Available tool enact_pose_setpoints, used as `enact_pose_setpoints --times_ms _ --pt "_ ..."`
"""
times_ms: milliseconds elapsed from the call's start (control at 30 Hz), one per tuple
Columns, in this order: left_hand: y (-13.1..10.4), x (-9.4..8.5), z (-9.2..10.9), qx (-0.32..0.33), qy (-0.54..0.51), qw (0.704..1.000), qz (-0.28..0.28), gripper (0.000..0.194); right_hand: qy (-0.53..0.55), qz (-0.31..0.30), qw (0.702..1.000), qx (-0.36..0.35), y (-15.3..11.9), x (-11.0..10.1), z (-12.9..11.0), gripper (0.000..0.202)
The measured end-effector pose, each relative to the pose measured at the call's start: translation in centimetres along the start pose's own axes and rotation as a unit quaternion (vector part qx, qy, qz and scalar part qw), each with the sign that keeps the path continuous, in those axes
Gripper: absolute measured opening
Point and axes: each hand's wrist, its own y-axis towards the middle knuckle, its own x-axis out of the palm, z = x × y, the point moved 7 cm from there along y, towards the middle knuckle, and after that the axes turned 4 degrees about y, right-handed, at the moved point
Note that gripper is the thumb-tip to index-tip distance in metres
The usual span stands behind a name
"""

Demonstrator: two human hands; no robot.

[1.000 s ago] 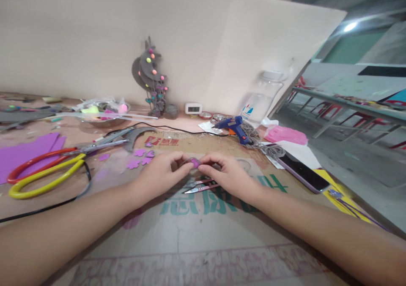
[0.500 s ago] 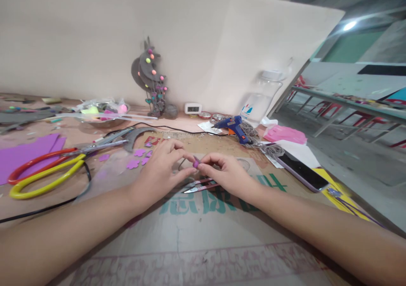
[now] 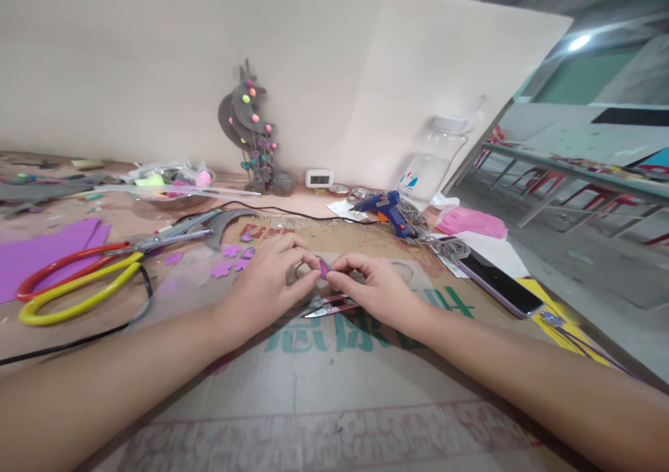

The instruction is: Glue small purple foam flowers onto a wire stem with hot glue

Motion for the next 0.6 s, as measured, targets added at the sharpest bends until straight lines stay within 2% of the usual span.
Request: enact_pose_setpoints --times_ms 200,300,367,500,600 --pt "-0.1 0.7 -0.4 -0.034 0.014 0.998 -0.047 0.006 -0.051 0.041 0.996 -0.058 0.5 -1.1 -0.8 0.02" --pt "-0.1 0.8 -0.6 -0.048 0.015 0.997 -0.063 0.013 -0.052 0.046 0.995 -0.074 0.6 -1.3 -0.8 0.022" --pt "0.0 0.6 -0.7 -0.058 0.0 0.997 -0.054 0.021 -0.047 0.045 0.995 -0.072 0.7 -1.4 -0.7 0.023" --pt "0.0 -0.3 -1.1 -0.081 -0.047 0.996 0.015 0.024 -0.019 0.019 0.999 -0.04 0.7 -1.1 0.1 0.024" --pt "0.0 0.0 -0.9 -0.059 -0.057 0.997 -0.001 0.024 -0.008 -0.009 1.0 -0.026 0.7 -0.6 0.4 0.021"
